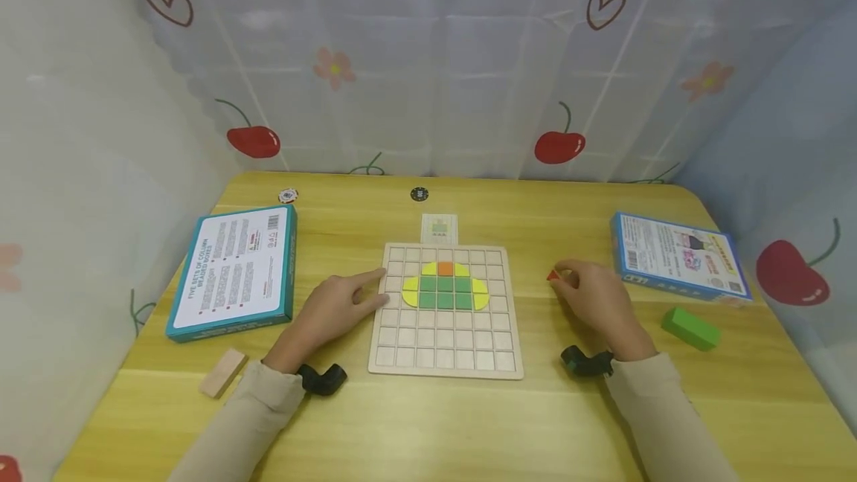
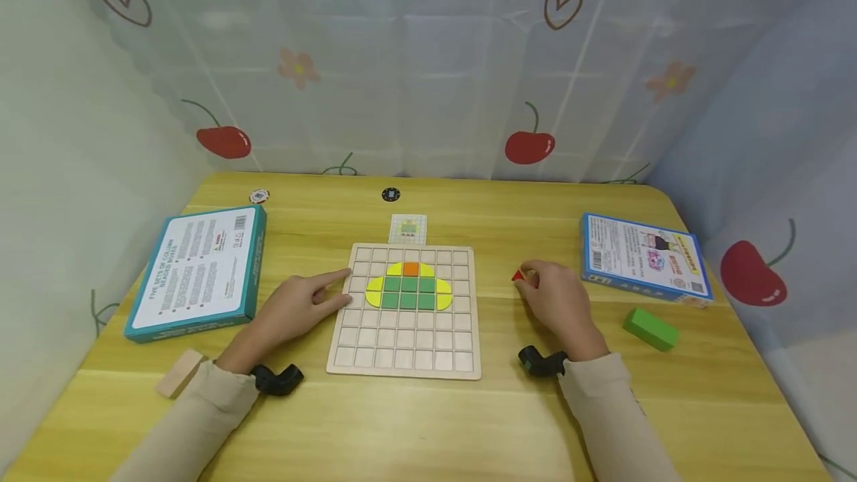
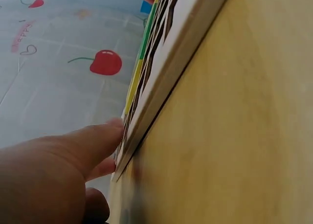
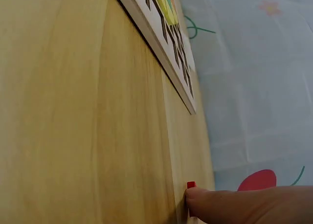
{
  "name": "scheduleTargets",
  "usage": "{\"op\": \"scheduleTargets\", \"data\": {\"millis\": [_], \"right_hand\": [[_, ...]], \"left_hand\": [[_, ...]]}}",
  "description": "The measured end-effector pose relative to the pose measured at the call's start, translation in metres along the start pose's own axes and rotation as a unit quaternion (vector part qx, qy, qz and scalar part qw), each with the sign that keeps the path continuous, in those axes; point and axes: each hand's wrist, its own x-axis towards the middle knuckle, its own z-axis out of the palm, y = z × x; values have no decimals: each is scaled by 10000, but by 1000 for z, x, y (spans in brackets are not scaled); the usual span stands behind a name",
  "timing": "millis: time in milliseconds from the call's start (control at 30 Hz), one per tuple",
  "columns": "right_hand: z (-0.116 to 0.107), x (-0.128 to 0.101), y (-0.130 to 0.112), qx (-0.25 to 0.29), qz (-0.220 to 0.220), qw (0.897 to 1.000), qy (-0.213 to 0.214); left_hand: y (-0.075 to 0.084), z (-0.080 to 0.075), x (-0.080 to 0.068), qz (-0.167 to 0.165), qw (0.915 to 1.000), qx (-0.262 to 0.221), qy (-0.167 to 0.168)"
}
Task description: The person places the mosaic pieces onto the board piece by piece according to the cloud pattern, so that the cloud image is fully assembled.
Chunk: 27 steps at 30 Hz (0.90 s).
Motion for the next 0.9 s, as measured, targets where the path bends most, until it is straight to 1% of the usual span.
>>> {"op": "scheduleTargets", "data": {"millis": [200, 333, 467, 567, 700, 800, 900], "right_hand": [[6, 1, 2, -79, -89, 9999, 121], [10, 2, 0, -163, -178, 9995, 188], [17, 0, -12, -8, -330, 9991, 267], [22, -3, -28, 258, -438, 9982, 321], [30, -8, -61, 573, -692, 9955, 316], [44, -11, -89, 737, -1087, 9911, 226], [62, -14, -115, 814, -1548, 9846, 36]], "left_hand": [[-3, 5, 0, 184, 9996, 90, 190], [-4, 6, -1, 256, 9993, 141, 247], [-6, 8, -1, 327, 9988, 181, 303], [-7, 8, -1, 358, 9986, 195, 326], [-8, 8, -2, 392, 9983, 224, 363], [-9, 8, -1, 428, 9980, 241, 396], [-9, 10, -1, 464, 9977, 239, 423]]}}
